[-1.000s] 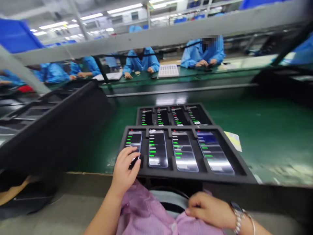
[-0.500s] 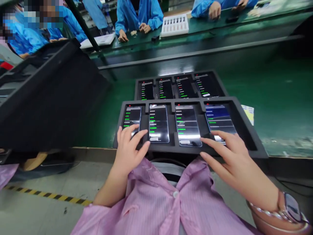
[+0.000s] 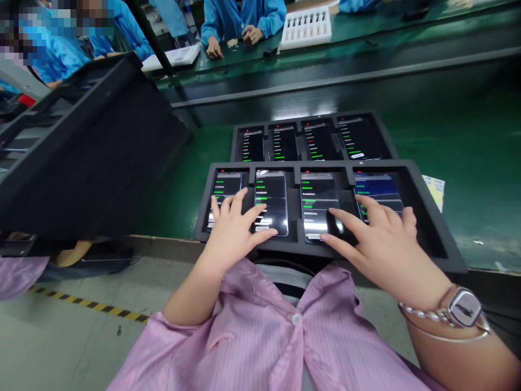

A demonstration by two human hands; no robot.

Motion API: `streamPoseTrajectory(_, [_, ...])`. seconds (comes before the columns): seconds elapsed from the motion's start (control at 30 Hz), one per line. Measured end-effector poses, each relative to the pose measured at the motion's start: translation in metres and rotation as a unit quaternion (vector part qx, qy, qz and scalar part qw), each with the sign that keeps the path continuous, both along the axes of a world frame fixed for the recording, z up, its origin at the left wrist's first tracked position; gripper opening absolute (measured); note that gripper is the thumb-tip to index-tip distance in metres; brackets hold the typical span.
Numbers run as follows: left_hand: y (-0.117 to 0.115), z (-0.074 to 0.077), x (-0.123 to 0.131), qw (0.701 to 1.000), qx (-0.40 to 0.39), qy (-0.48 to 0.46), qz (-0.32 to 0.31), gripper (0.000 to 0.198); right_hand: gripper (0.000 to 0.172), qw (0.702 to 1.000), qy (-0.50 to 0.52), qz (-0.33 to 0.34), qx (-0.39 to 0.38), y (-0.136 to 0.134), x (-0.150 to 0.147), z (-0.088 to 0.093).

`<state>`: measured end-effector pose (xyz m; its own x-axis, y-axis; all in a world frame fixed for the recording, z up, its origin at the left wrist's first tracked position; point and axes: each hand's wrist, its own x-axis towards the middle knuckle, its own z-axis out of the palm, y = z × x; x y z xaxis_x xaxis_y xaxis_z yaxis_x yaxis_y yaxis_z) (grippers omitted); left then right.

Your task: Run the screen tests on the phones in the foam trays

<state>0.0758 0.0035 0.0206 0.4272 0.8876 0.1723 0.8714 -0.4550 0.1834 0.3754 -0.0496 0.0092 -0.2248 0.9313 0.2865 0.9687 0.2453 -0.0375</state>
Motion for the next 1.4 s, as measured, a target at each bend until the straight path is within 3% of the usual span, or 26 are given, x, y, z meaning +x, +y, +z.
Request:
streamPoseTrajectory(0.13, [-0.008, -0.009, -0.005, 0.995, 0.064, -0.073, 0.025, 0.062, 0.063, 0.999, 0.041, 0.008, 0.030, -0.008, -0.011, -0.002])
streamPoseTrajectory(0.27, [-0.012, -0.016, -0.005, 0.989, 0.113, -0.097, 0.023, 0.052, 0.064, 0.997, 0.054, 0.031, 0.049, -0.010, -0.013, -0.007])
streamPoseTrajectory(0.67, [-0.009, -0.013, -0.001, 0.994, 0.082, -0.067, 0.007, 0.043, 0.080, 0.996, 0.057, 0.035, 0.057, -0.005, -0.015, -0.012])
streamPoseTrajectory(0.87, [-0.009, -0.014, -0.002, 0.995, 0.074, -0.066, 0.004, 0.046, 0.073, 0.997, 0.045, 0.044, 0.046, -0.007, -0.012, -0.013])
streamPoseTrajectory(1.07, [-0.008, -0.017, 0.000, 0.995, 0.077, -0.062, 0.002, 0.041, 0.085, 0.996, 0.070, 0.028, 0.037, -0.006, -0.014, -0.013])
streamPoseTrajectory(1.2, [-0.012, -0.008, -0.019, 0.990, 0.076, -0.118, 0.003, 0.052, 0.085, 0.996, 0.066, 0.026, 0.052, -0.005, -0.016, -0.013])
streamPoseTrajectory(1.3, [-0.014, -0.004, -0.049, 0.979, 0.115, -0.159, 0.054, 0.053, 0.086, 0.996, 0.065, 0.028, 0.053, -0.005, -0.017, -0.013])
streamPoseTrajectory(1.4, [-0.013, -0.011, -0.076, 0.974, 0.111, -0.156, 0.118, 0.053, 0.091, 0.997, 0.064, 0.000, 0.040, -0.005, -0.020, -0.015])
